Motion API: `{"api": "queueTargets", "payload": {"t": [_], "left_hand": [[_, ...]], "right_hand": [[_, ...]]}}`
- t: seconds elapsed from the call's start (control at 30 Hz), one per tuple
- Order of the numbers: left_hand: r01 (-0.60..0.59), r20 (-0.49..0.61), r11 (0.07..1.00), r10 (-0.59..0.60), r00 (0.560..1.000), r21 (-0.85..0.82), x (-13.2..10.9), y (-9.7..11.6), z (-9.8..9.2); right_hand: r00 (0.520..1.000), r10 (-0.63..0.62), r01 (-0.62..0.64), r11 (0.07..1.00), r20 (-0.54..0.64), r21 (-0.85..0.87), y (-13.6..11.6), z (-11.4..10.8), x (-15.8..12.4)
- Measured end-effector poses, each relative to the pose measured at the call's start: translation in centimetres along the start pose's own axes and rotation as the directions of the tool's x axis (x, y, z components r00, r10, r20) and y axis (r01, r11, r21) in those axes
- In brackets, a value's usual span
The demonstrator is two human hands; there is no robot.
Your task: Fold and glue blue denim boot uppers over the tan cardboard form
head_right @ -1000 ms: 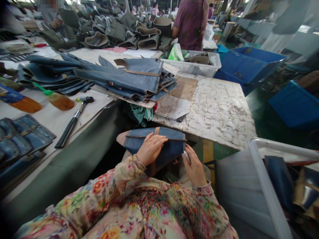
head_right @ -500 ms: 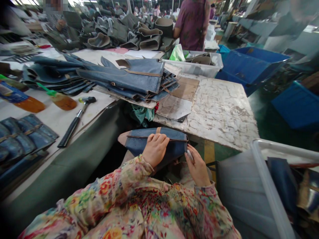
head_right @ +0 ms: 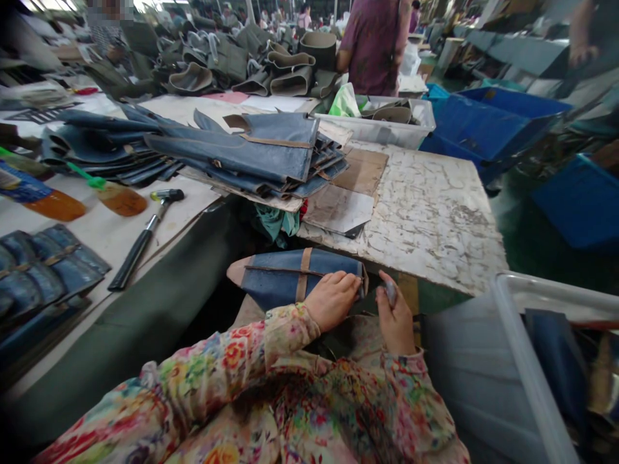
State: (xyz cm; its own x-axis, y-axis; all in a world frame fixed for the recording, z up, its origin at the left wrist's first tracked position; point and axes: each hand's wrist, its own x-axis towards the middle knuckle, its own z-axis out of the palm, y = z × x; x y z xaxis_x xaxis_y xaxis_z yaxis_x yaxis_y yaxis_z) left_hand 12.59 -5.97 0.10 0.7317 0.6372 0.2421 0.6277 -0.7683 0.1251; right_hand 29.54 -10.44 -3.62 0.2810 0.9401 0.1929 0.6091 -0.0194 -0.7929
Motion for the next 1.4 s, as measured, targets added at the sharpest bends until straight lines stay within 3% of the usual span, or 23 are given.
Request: {"api": "queueTargets", "payload": {"t": [0.23, 0.47, 0.73, 1.13, 1.4], "left_hand": [[0.01, 0.053, 0.999, -0.012, 0.999, 0.036, 1.1, 0.0, -0.1], [0.039, -0.026, 0.999, -0.039, 0.999, -0.009, -1.0, -1.0, -0.1], [0.055, -0.036, 0.998, -0.056, 0.998, -0.03, -2.5, -2.2, -0.7], [0.227, -0.123, 0.972, -0.218, 0.968, 0.067, -6.4, -4.3, -1.7], [0.284, -0.179, 0.958, -0.276, 0.944, 0.024, -8.9, -4.9, -2.0]], "right_hand": [[0.975, -0.202, 0.221, 0.931, 0.094, -0.29, -0.5, -0.3, 0.6], [0.903, -0.415, 0.419, 0.796, 0.11, -0.437, -2.5, -0.9, 0.5], [0.911, -0.385, 0.41, 0.797, 0.152, -0.444, -3.8, 1.6, -0.2], [0.85, -0.44, 0.526, 0.723, 0.289, -0.448, -8.2, 5.5, -0.8], [0.828, -0.413, 0.543, 0.76, 0.38, -0.357, -9.1, 5.2, 0.3]]}}
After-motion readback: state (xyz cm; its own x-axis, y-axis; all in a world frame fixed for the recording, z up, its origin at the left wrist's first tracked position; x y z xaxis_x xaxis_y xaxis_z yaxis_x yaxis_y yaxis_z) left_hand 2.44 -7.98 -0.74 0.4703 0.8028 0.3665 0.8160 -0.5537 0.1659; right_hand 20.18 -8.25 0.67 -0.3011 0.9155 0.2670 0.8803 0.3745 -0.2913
